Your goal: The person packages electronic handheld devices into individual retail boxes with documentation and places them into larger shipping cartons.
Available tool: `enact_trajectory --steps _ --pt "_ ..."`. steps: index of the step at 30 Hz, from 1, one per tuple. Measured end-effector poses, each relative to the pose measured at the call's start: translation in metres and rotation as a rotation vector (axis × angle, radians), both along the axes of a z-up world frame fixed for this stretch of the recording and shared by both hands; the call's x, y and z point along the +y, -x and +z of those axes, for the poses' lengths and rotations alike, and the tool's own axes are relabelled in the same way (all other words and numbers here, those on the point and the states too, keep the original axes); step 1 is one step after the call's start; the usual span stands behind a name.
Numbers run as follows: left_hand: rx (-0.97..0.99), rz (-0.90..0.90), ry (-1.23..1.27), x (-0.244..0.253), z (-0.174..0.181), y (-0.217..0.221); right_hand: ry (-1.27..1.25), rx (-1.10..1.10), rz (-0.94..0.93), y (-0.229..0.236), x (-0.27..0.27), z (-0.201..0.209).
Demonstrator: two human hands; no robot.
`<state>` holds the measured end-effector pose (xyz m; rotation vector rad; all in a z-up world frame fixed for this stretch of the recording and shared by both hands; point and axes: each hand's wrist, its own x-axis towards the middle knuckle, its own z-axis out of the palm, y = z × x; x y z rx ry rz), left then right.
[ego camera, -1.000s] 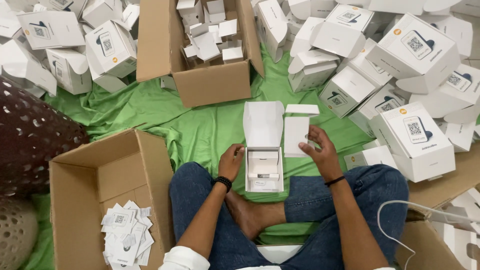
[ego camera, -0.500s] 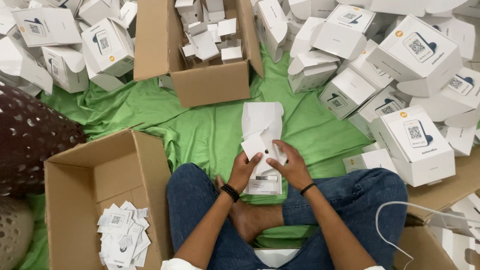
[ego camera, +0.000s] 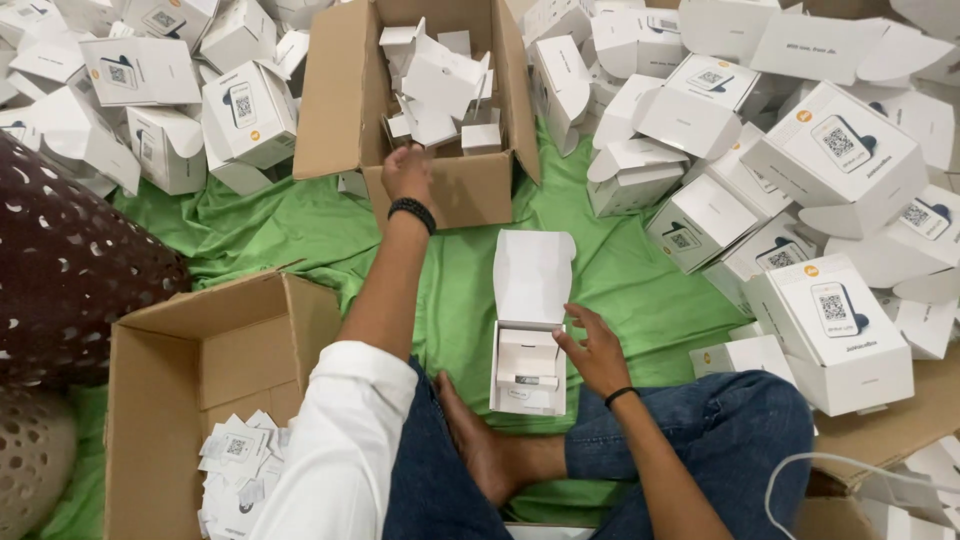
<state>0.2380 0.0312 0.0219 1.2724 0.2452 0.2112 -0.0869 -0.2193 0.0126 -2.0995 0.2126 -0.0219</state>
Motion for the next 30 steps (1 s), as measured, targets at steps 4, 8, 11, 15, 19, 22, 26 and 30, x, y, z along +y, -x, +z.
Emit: enact_trajectory --steps 4,8,11,15,19,22,26,30 --pt "0.05 -0.259 -0.288 -0.018 -0.016 0.104 0.062 0.059 0.052 0.003 0.005 -0.012" --pt "0.125 -0.526 -0.255 -0.024 -0.059 0.239 0.303 -0.032 0.31 0.016 0.024 -0.027" --pt "0.294 -0.523 -0.322 -0.012 -0.088 0.29 0.406 0.007 0.543 0.02 0.037 -0.043" --pt "0.27 -0.463 -0.283 -0.003 -0.058 0.295 0.61 0.101 0.7 0.027 0.043 -0.05" --pt "0.173 -0.372 -0.289 0.008 -0.089 0.306 0.668 0.11 0.734 0.027 0.047 -0.056" --pt "0.236 -0.362 -0.317 -0.001 -0.064 0.315 0.758 0.094 0.733 0.027 0.049 -0.073" --pt "0.155 -0.361 -0.39 -0.013 -0.045 0.322 0.725 0.006 0.683 0.024 0.043 -0.06" --pt "0.013 -0.289 -0.553 -0.025 -0.024 0.317 0.436 -0.09 0.514 0.024 0.023 0.027"
